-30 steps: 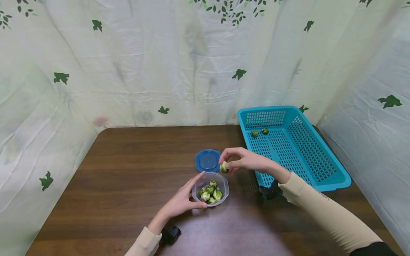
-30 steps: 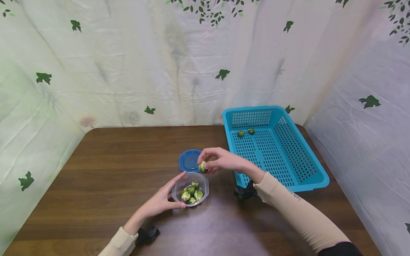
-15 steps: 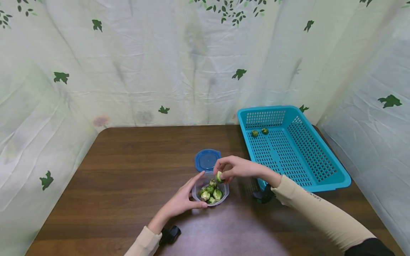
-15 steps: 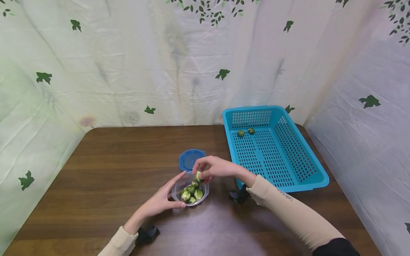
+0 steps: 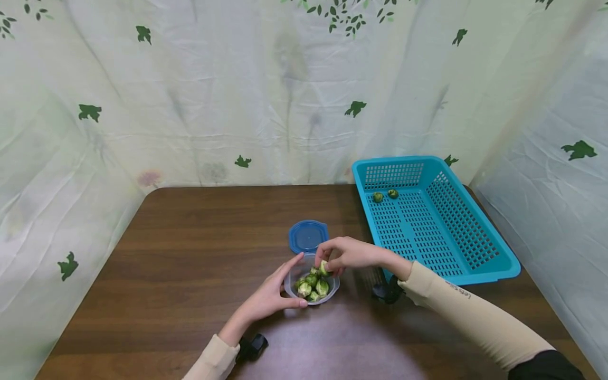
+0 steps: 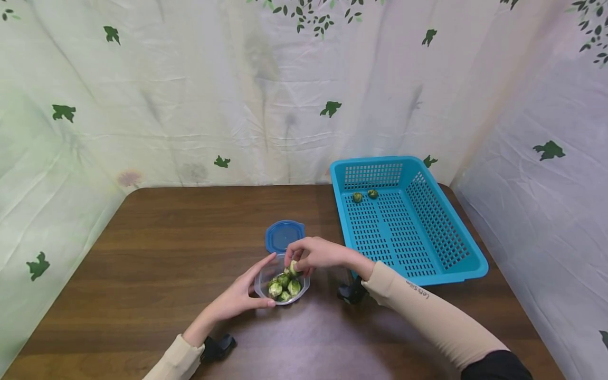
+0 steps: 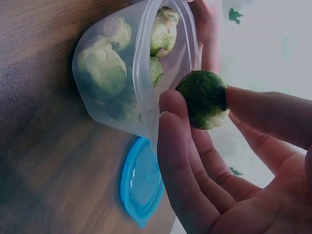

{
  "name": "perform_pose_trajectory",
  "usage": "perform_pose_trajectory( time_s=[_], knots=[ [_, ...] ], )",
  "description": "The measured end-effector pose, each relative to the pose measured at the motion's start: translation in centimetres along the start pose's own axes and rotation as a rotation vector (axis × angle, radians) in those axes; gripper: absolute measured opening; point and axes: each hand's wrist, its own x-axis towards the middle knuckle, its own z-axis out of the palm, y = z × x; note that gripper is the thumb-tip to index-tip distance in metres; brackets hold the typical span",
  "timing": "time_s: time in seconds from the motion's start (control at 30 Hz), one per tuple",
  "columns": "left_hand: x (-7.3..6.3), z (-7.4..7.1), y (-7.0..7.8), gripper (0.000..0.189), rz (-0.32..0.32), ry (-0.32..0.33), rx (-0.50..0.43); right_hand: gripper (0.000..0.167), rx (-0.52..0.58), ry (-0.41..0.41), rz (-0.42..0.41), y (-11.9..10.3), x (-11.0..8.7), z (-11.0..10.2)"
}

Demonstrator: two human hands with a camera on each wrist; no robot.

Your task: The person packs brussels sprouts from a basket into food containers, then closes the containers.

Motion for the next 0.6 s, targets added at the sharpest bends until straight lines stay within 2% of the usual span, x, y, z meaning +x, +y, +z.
perform_pose_trajectory(
  time_s=[0.23, 0.6],
  knots=[
    [0.0, -0.1, 0.0, 0.096, 0.006, -0.004, -0.002, 0.018, -0.022, 0.013, -0.012, 0.0, -0.2, 0.0],
    [0.0, -0.1, -0.1, 0.097, 0.022, 0.001, -0.018, 0.018, 0.061, 0.096, -0.021, -0.1, -1.2, -1.0]
  ],
)
